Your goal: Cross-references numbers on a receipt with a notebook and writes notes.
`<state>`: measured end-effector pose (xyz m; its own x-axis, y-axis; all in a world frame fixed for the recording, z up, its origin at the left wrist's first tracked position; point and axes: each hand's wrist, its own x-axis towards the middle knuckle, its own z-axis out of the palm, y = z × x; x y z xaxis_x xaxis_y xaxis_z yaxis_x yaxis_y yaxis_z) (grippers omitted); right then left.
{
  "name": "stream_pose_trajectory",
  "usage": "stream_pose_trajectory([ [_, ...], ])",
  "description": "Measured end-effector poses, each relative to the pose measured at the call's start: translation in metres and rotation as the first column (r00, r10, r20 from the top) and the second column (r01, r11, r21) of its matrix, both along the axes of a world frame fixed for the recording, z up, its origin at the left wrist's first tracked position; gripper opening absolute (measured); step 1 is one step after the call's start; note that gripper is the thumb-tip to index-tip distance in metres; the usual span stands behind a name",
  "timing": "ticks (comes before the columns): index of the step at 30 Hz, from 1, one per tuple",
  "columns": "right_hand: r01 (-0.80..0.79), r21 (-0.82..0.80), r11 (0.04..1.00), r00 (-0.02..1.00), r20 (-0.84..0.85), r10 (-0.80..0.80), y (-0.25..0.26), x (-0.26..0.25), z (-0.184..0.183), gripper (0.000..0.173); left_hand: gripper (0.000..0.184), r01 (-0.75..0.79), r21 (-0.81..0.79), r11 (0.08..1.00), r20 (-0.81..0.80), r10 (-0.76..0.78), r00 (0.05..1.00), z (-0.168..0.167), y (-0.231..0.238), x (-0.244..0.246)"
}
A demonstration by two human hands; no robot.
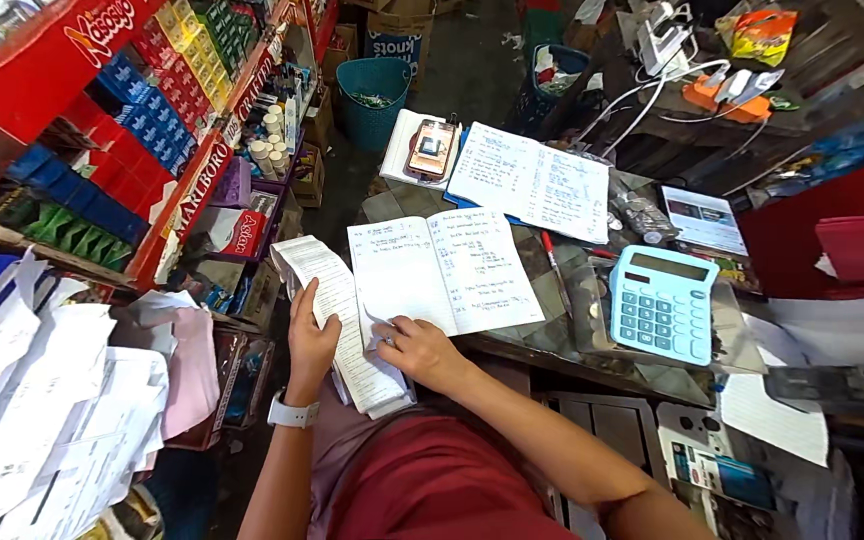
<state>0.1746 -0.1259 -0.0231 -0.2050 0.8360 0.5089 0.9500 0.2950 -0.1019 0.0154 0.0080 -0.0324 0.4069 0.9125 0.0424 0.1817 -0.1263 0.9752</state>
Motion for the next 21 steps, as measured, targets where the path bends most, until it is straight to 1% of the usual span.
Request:
stream_pose_trajectory([
  [2, -0.042, -0.068, 0.997, 0.999, 0.024, 0.044, 0.000, 0.004, 0.004, 0.016, 0.070, 0.005, -0.006, 1.000, 0.013, -0.005, 1.000, -0.001, 0.001, 0.000],
  [4, -0.069, -0.103, 0.992, 0.997, 0.027, 0.072, 0.002, 0.007, 0.006, 0.013, 0.070, 0.002, -0.008, 1.000, 0.019, -0.002, 1.000, -0.002, 0.001, 0.000],
  [7, -0.095, -0.115, 0.989, 0.995, 0.015, 0.097, 0.004, 0.007, 0.007, 0.014, 0.070, 0.001, -0.015, 1.000, 0.031, 0.000, 1.000, -0.002, 0.001, -0.001],
  [9, -0.082, -0.094, 0.992, 0.996, -0.025, 0.080, 0.004, 0.005, 0.009, 0.014, 0.070, 0.008, -0.011, 1.000, 0.037, -0.008, 0.999, -0.002, 0.001, -0.002],
  [11, -0.026, -0.051, 0.998, 0.996, -0.089, 0.021, 0.004, 0.001, 0.010, 0.013, 0.071, 0.011, -0.015, 1.000, 0.038, -0.010, 0.999, -0.003, 0.003, -0.003],
  [13, 0.064, 0.003, 0.998, 0.982, -0.180, -0.062, 0.004, -0.004, 0.009, 0.011, 0.072, 0.011, -0.021, 1.000, 0.030, -0.011, 0.999, -0.002, 0.003, -0.003],
  [17, 0.225, 0.008, 0.974, 0.881, -0.428, -0.201, 0.009, -0.012, 0.007, 0.008, 0.072, -0.003, -0.020, 1.000, 0.024, 0.003, 1.000, -0.002, 0.003, -0.002],
  [19, 0.263, -0.010, 0.965, 0.836, -0.498, -0.233, 0.013, -0.013, 0.008, 0.006, 0.073, -0.001, -0.017, 1.000, 0.026, 0.002, 1.000, -0.001, 0.003, -0.003],
  [21, 0.283, 0.003, 0.959, 0.816, -0.526, -0.239, 0.019, -0.015, 0.008, 0.006, 0.073, -0.006, -0.014, 1.000, 0.028, 0.006, 1.000, -0.001, 0.004, -0.003],
])
